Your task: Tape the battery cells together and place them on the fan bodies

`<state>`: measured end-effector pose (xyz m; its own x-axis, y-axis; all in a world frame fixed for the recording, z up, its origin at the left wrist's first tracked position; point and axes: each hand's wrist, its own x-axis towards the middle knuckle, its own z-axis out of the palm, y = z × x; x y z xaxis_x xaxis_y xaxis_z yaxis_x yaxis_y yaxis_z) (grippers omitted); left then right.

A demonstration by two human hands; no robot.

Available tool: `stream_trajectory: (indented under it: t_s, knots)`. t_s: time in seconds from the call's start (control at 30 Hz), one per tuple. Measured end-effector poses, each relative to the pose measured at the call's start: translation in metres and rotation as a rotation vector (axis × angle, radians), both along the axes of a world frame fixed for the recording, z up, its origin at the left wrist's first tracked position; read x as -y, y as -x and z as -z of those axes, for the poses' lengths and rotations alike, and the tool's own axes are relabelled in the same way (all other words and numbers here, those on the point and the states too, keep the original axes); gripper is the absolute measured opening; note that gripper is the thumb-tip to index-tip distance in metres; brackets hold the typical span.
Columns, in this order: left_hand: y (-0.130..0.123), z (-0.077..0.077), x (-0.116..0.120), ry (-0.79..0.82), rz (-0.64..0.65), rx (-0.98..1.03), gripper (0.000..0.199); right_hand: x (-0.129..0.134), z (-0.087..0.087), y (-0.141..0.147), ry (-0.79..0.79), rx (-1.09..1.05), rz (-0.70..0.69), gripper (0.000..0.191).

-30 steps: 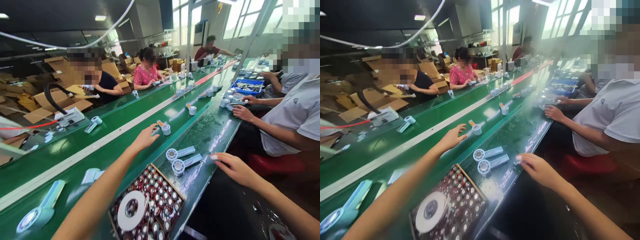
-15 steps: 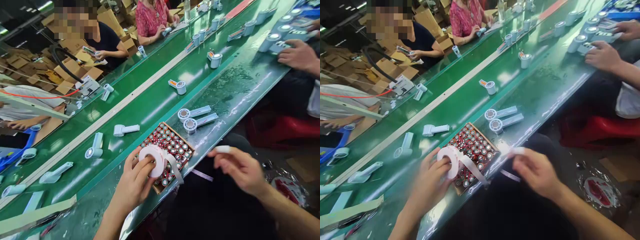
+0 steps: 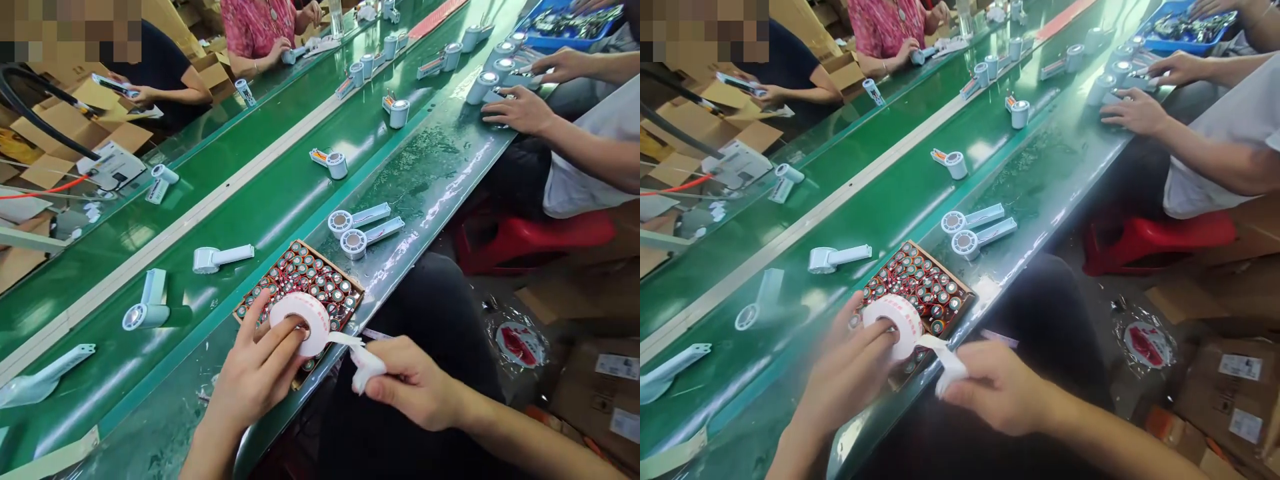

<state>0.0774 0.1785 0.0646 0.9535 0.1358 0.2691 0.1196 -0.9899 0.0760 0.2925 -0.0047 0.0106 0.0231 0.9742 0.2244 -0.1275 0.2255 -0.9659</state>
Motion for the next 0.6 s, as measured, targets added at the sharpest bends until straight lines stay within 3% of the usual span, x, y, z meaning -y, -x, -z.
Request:
stream_trajectory:
  t_s: [0.1,0.23,0.3,0.43,0.6]
  knots:
    - [-0.011,-0.006,0.01,-0.054,0.124,0.047,0.026,-0.009,-0.014,-0.019,-0.025,-0.054,0.082,0.038]
    - [-0.025,-0.009,0.02,-0.093,0.258,0.009,0.025,-0.021,-0.015,-0.027,0.151,-0.208,-0.06,0.047]
    - [-0.028,-0.006,0.02,-0.07,0.239,-0.036,0.022,-0.02,-0.008,-0.03,0.188,-0.236,-0.072,0.046]
    - [-0.027,0.005,0.015,0.02,0.115,-0.021,0.016,-0.004,0.0,-0.041,0.105,-0.179,-0.074,0.04]
    - [-0.016,0.016,-0.004,0.124,0.006,-0.04,0.017,0.02,0.0,-0.037,0.059,0.035,-0.382,0.04]
